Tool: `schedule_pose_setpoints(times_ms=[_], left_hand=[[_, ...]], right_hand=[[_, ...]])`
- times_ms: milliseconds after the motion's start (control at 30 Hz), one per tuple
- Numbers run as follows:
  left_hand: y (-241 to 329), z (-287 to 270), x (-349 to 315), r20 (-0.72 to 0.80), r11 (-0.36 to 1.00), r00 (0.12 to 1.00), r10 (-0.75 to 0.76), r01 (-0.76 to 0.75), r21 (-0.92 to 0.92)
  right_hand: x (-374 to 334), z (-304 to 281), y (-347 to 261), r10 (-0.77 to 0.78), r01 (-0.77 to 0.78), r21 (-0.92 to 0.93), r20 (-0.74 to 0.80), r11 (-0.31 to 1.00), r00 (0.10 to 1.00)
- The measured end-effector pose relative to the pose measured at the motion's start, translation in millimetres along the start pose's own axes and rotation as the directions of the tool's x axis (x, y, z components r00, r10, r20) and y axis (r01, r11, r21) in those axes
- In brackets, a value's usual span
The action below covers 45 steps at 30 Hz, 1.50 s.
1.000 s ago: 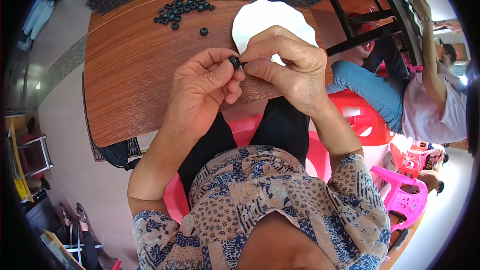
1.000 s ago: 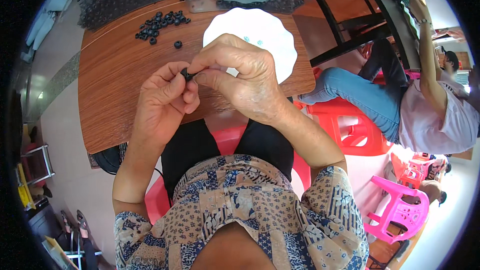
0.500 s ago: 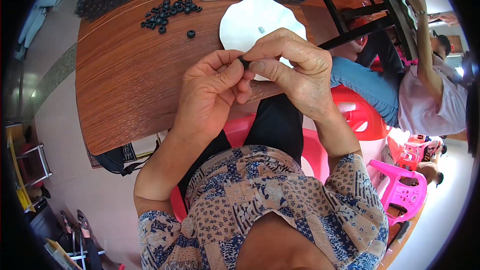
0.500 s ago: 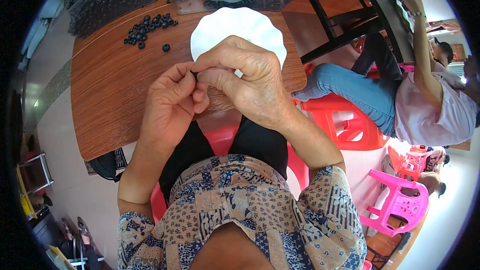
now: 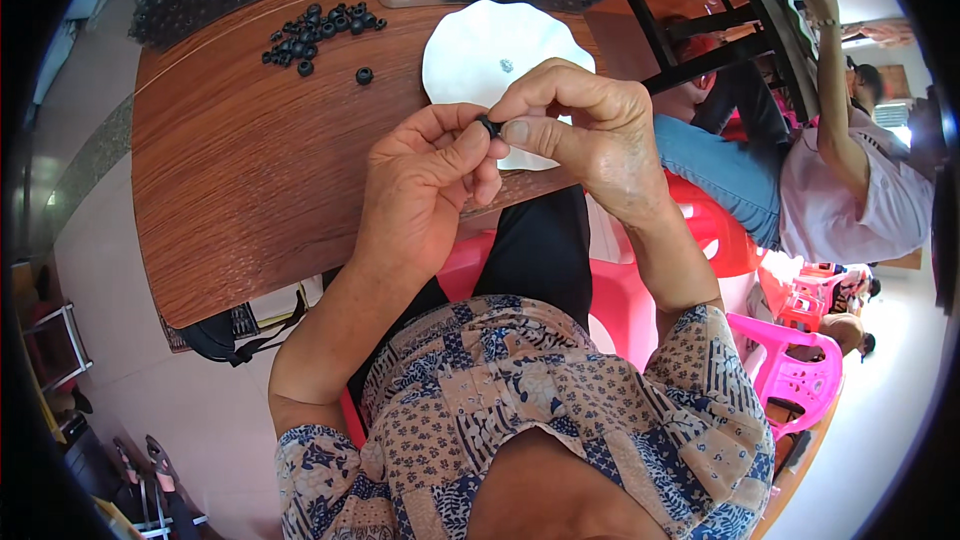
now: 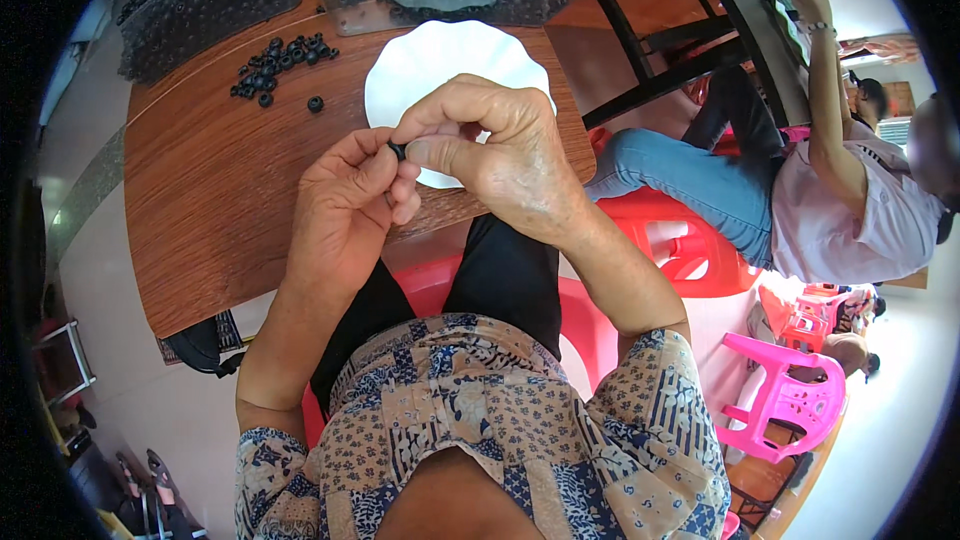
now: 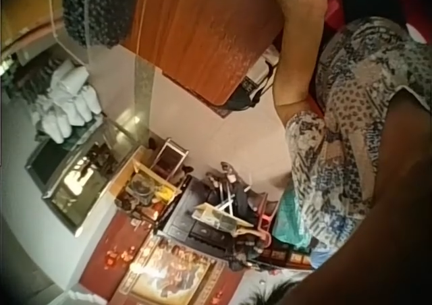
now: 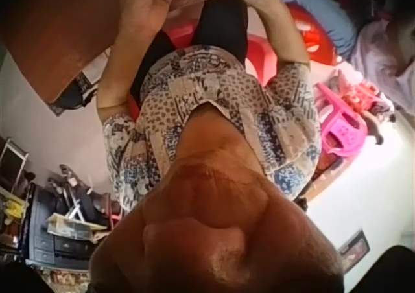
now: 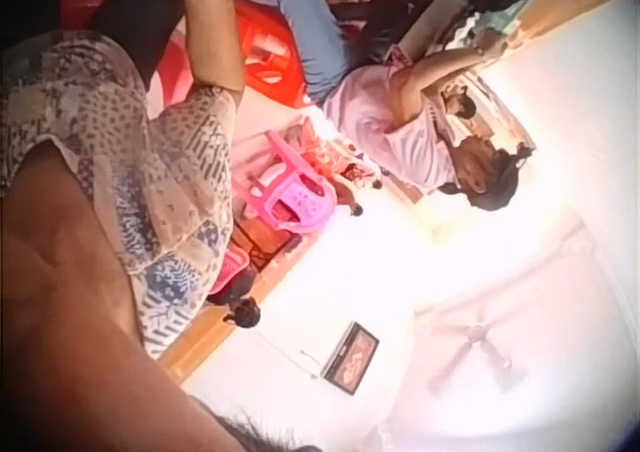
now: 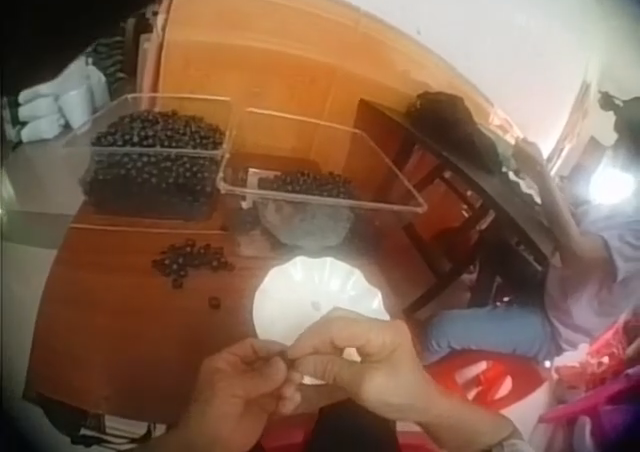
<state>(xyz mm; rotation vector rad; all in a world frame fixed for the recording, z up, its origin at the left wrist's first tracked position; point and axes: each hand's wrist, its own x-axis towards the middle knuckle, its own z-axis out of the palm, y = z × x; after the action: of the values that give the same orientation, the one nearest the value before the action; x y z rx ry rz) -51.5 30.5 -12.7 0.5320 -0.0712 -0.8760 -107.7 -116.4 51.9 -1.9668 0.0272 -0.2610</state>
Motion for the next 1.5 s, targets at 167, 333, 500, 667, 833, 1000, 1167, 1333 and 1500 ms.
schedule_pose_setpoints(times_ms=[167,333,500,667,833,1000,1167,1333,1500], left_hand=[[-1.4,1.6,1.0,-0.006,0.999,1.000,0.025,-0.026,-0.029],[-1.3,-1.2,1.3,0.003,0.999,0.999,0.036,-0.036,-0.021],[-1.0,0.1,1.0,0.008,0.999,0.999,0.048,-0.048,0.003],[-1.0,0.0,0.2,0.002,0.999,0.999,0.048,-0.048,0.003],[-1.4,-1.3,-0.3,0.001,0.999,0.999,0.041,-0.041,0.012],[-1.0,-4.7,-0.6,0.023,0.999,1.000,0.019,-0.020,0.034],[-4.4,-5.7,-1.9,0.057,0.999,0.998,0.020,-0.023,0.040],[-7.4,-1.4,-4.9,0.022,0.991,0.997,0.072,-0.074,0.109],[-5.2,-2.3,-5.4,0.021,0.991,0.998,0.061,-0.063,0.117]], right_hand=[[-0.6,2.1,0.6,0.059,-0.057,0.074,-0.028,0.996,0.998],[2.0,-0.3,0.3,0.090,-0.090,0.097,0.000,0.991,0.996],[1.8,-0.3,-4.4,0.147,-0.146,0.174,0.008,0.974,0.989],[4.1,-1.5,-3.1,0.159,-0.161,0.190,0.028,0.968,0.987],[6.3,-3.6,-5.0,0.298,-0.312,0.293,0.092,0.904,0.950],[6.1,-5.0,-3.9,0.301,-0.323,0.355,0.118,0.877,0.946],[7.4,-5.4,-3.5,0.302,-0.332,0.280,0.147,0.901,0.942],[8.1,-8.2,1.6,0.257,-0.314,0.257,0.234,0.914,0.938],[7.5,-6.6,0.9,0.247,-0.320,0.256,0.281,0.912,0.927]])
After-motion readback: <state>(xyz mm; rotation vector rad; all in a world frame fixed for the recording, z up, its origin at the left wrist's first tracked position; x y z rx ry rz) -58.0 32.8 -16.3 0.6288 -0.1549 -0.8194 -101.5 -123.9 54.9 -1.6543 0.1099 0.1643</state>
